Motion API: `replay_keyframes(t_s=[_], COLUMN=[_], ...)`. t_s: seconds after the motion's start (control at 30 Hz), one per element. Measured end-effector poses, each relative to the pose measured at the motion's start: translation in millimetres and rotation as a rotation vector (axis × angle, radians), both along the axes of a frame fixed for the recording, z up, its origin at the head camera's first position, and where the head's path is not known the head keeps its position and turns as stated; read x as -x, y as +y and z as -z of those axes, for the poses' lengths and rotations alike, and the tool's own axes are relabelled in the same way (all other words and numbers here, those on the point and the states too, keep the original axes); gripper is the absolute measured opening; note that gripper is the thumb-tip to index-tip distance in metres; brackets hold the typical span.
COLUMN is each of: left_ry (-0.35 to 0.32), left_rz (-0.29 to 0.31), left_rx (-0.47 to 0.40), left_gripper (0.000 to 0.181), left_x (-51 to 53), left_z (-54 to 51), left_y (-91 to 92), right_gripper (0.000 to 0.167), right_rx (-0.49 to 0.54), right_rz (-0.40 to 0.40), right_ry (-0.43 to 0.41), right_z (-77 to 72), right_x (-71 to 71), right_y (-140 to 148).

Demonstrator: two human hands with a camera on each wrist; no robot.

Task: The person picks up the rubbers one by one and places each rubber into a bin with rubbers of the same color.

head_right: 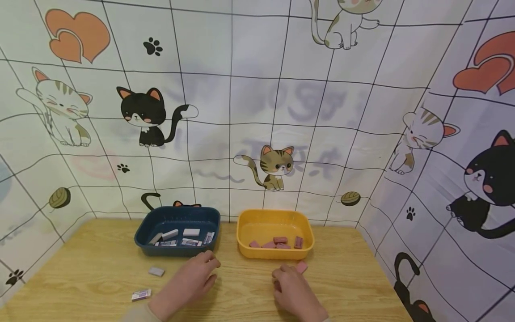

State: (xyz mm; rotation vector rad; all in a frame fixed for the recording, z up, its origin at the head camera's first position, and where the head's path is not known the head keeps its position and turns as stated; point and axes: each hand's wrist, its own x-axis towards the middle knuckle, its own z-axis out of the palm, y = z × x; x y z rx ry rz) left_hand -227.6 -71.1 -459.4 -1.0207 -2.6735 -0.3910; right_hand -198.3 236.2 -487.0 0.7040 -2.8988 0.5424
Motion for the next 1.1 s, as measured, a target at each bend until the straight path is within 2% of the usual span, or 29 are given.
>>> replay_keyframes(t_s=[0.3, 0.57, 0.67, 0.9, 1.1], left_ry=[-0.016, 0.023, 0.010, -0.046, -0.091], left_rz=[0.015, 0.032, 0.036, 0.040, 0.035], left_rx=[0.000, -0.008, -0.004, 0.002, 0.012], left_gripper=[0.014, 0.013, 0.014, 0.012, 0.010], left_x=[-4.2, -6.0, -6.6, -8.4, -10.6], left_z=[3.1, 7.4, 7.9, 8.1, 10.2], left_y=[5.5, 6.2, 8.0, 15.6, 21.0], right_gripper=[0.025, 0.023, 0.021, 0.016, 0.012], right_rx=[-0.014, -0.023, -0.016, 0.019, 0.022], right_rz=[-0.016, -0.045, -0.042, 0.018, 0.061], right_ry=[-0.059, -0.013, -0.007, -0.016, 0.061], right_z=[-0.4, -0.5, -1.3, -7.5, -14.7], right_x=[5.5, 7.1, 7.0, 5.1, 6.2], right_y=[7.7, 9.5, 8.6, 3.8, -2.5])
